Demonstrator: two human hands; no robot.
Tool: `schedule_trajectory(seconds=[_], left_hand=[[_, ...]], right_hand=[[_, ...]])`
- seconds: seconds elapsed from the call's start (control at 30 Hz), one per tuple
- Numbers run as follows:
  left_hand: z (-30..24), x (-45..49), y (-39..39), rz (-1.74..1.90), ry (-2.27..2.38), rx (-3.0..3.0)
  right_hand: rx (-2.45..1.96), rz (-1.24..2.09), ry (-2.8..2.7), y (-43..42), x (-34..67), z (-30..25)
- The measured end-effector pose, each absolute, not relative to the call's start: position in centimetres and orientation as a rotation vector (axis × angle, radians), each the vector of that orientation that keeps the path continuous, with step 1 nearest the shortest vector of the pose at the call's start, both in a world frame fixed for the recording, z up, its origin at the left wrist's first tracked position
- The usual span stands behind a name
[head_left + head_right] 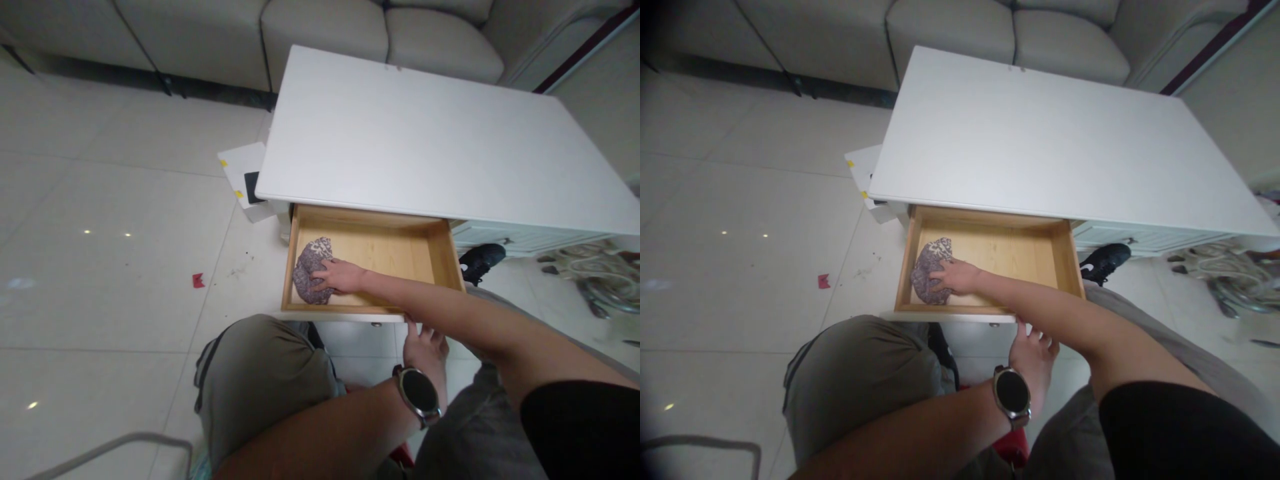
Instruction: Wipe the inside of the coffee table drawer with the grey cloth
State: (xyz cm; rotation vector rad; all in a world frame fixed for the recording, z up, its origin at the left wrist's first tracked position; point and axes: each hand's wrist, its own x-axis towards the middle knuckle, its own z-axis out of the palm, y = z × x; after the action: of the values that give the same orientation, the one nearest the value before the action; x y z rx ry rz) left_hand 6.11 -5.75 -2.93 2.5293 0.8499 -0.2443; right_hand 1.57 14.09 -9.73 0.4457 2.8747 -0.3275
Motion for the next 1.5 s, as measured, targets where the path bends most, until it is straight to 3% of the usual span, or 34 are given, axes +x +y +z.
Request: schedule_trajectory(seconds=[0.2,0.37,0.7,0.8,1.03,1.17,1.33,1.5], left_hand=[[-2.1,5.7,-5.8,-0.219,0.951,2.660],[-1.9,5.1,-5.7,-0.129,0.955,2.679],[-2.0,5.2,-5.7,-0.104,0.928,2.550],[-2.0,5.2,-5.7,-0.085,0.924,2.513],[-2.1,5.4,-5.7,-0.092,0.909,2.478],[-1.8,5.1,-5.6,-0.117,0.920,2.576],[-1.2,4.6,-5.5,-0.128,0.935,2.673],[-1.4,4.5,-5.7,-0.040,0.989,2.695]], right_hand=[[0.566,-0.299,2.796,13.8,6.3,-9.2],[0.793,-0.467,2.692,11.9,10.1,-8.2],[1.777,-0.928,2.596,13.1,4.8,-9.6],[1.658,-0.831,2.663,13.7,3.4,-9.5],[0.853,-0.316,2.787,12.2,2.2,-10.0],[0.742,-0.184,2.807,13.1,3.5,-10.6],[0.650,-0.137,2.822,14.2,8.2,-10.3],[0.395,-0.295,2.816,12.7,12.6,-9.5]])
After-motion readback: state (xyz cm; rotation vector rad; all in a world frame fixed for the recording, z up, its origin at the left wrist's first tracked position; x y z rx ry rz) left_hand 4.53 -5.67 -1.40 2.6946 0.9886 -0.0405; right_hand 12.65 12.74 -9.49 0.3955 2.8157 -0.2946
